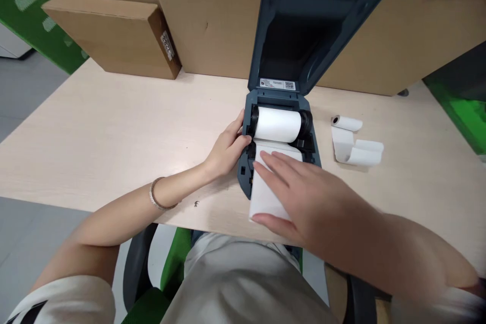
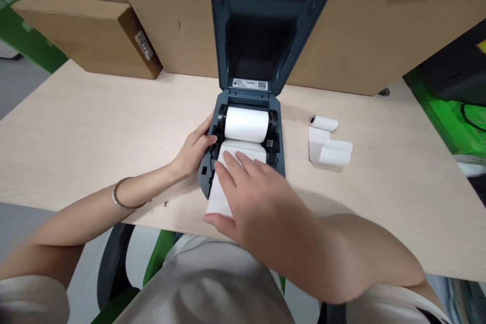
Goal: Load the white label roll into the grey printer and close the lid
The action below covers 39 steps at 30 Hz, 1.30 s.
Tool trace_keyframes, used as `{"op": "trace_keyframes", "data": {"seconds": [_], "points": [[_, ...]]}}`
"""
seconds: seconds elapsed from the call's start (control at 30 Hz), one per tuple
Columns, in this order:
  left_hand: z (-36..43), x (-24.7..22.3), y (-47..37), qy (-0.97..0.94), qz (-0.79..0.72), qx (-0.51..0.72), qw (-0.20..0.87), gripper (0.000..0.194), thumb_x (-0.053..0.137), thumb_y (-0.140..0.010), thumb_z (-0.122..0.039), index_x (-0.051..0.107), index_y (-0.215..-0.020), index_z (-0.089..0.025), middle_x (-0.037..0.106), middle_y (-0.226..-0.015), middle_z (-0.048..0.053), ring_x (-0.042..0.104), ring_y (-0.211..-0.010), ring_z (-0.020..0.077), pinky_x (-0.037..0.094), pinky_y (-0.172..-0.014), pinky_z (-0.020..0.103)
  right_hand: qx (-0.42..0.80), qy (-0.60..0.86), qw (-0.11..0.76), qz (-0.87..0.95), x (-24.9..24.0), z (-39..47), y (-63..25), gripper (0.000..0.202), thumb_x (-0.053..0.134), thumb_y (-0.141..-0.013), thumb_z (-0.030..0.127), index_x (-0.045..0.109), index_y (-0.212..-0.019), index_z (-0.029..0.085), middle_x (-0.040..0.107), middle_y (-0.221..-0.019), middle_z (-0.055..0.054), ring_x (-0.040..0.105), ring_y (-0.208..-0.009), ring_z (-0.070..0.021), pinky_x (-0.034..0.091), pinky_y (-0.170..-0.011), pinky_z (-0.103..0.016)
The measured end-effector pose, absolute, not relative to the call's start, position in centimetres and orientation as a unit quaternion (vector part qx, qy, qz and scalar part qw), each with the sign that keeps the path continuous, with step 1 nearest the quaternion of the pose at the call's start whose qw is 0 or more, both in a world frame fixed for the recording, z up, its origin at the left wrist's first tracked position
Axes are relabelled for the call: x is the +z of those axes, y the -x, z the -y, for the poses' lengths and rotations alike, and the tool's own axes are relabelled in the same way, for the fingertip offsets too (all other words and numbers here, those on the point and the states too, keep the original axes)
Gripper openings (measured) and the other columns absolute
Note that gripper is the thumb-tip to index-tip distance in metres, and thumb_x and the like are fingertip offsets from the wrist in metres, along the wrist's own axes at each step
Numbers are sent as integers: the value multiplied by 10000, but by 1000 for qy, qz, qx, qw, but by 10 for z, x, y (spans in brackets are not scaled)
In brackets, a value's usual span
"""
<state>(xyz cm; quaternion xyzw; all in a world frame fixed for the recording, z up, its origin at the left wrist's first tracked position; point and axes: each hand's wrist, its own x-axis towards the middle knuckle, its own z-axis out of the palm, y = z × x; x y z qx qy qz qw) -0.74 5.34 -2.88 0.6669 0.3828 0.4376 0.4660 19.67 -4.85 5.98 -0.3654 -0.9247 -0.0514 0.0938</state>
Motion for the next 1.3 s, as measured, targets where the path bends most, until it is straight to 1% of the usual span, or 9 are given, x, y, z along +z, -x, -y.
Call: {"op": "trace_keyframes", "data": {"seconds": [0.1,0.43,0.53,0.63,0.73,0.8,0.93,1.07,1.3], "points": [[-53,-27,7,-667,-389,435,463,750,516,-916,-253,448,-1663,-240,503,-1726,20,382,-1649,330,291,-1382,484,-65,374,84,921,48,61,-197,695,571,-1017,555,695,-1431,11,645,-1505,-274,649,-1403,-446,642,-1073,-604],[-55,-43,10,-618,-378,446,526,764,614,-928,-423,409,-1641,-242,361,-1792,95,327,-1662,355,272,-1384,543,-35,308,71,948,56,50,-210,744,575,-1020,595,695,-1431,-12,621,-1509,-309,656,-1376,-487,667,-995,-623],[-56,-49,9,-600,-373,446,550,763,630,-935,-461,390,-1637,-284,350,-1796,73,327,-1659,351,291,-1377,544,59,316,81,944,75,45,-220,658,581,-1035,563,676,-1496,104,629,-1553,-213,643,-1414,-421,644,-1055,-603],[-55,-50,8,-589,-378,449,556,762,620,-970,-537,371,-1646,-290,322,-1808,73,292,-1679,344,278,-1387,523,175,403,115,891,105,16,-237,426,582,-1036,581,772,-1322,329,784,-1350,-48,769,-1172,-328,675,-938,-524],[-50,-47,9,-594,-381,442,553,835,633,-990,-613,267,-1695,-354,231,-1843,43,216,-1714,333,242,-1404,515,101,554,293,773,115,-38,-257,339,533,-1032,587,774,-1058,350,796,-1144,-64,746,-1098,-343,629,-949,-544],[-45,-42,11,-615,-372,429,547,941,692,-969,-631,173,-1721,-406,161,-1862,27,153,-1732,344,229,-1408,536,75,585,400,702,102,-78,-272,438,454,-1033,560,656,-1379,381,683,-1466,-77,610,-1405,-337,522,-1175,-563],[-42,-35,17,-668,-347,398,525,1174,830,-893,-568,24,-1737,-438,17,-1879,38,72,-1740,383,186,-1414,588,232,575,356,699,66,-132,-288,719,178,-1028,557,271,-1704,331,312,-1815,-13,343,-1655,-236,408,-1268,-538],[-49,-45,20,-697,-314,405,502,1234,848,-878,-539,-38,-1732,-449,-70,-1875,27,44,-1739,398,144,-1418,599,297,487,325,754,58,-132,-281,779,-31,-1022,461,217,-1735,270,399,-1774,-34,493,-1538,-211,468,-1168,-451],[-54,-51,20,-712,-296,398,497,1287,869,-842,-540,-56,-1732,-455,-15,-1879,14,59,-1739,389,124,-1418,607,308,489,336,743,67,-126,-284,987,-80,-947,730,289,-1709,224,529,-1654,-93,555,-1415,-272,457,-1148,-447]]}}
